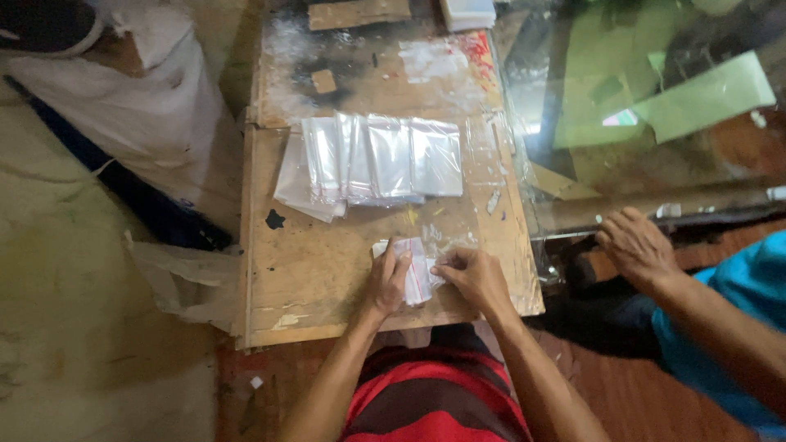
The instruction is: The person places small printed stickers into plastic bags by hand and stacks the filled bags on a workbench.
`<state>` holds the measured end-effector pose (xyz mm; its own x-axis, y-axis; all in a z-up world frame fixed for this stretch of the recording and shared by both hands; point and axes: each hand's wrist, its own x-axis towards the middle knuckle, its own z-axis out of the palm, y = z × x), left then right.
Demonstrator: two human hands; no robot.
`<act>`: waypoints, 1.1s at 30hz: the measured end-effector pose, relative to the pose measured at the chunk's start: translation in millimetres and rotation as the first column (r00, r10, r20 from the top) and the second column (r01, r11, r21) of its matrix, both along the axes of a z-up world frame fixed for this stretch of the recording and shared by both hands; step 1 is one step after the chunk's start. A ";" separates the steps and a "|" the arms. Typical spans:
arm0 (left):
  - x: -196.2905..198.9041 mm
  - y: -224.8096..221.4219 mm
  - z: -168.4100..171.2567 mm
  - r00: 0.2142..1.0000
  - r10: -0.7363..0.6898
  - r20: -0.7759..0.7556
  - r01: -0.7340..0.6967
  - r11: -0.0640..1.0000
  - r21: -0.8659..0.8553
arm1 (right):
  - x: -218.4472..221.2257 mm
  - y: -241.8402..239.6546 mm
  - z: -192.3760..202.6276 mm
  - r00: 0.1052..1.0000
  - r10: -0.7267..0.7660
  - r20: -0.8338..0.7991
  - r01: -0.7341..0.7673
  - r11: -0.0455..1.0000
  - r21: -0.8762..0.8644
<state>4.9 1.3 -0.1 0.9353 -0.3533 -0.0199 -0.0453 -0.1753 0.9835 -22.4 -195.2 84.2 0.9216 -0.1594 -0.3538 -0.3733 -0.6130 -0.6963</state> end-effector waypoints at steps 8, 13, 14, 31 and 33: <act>0.4 -2.5 -6.4 0.998 0.054 0.023 -0.053 0.998 -0.014 | -8.5 -3.7 -11.9 0.995 -0.097 -0.027 0.100 0.984 0.148; 2.6 -3.3 -19.7 0.999 0.050 0.013 -0.050 0.999 0.005 | -7.9 -8.0 -19.3 0.993 -0.109 -0.035 0.114 0.976 0.187; 1.8 -2.8 -17.7 0.999 0.045 -0.001 -0.045 0.999 0.006 | -9.4 -9.4 -22.5 0.991 -0.131 -0.040 0.137 0.967 0.214; 1.6 -3.8 -29.0 0.999 0.045 -0.019 -0.046 0.999 -0.012 | -10.8 -10.4 -10.5 0.999 -0.007 0.044 -0.001 0.984 0.176; 1.4 -3.5 -25.5 0.999 0.049 -0.023 -0.049 0.999 -0.013 | -10.1 -12.6 -17.1 0.999 0.025 0.049 -0.032 0.985 0.167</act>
<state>6.3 -2.2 -25.6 0.9508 -0.3078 -0.0362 -0.0152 -0.1631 0.9865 -32.5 -207.8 67.1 0.9409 -0.0751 -0.3302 -0.3225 -0.4964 -0.8060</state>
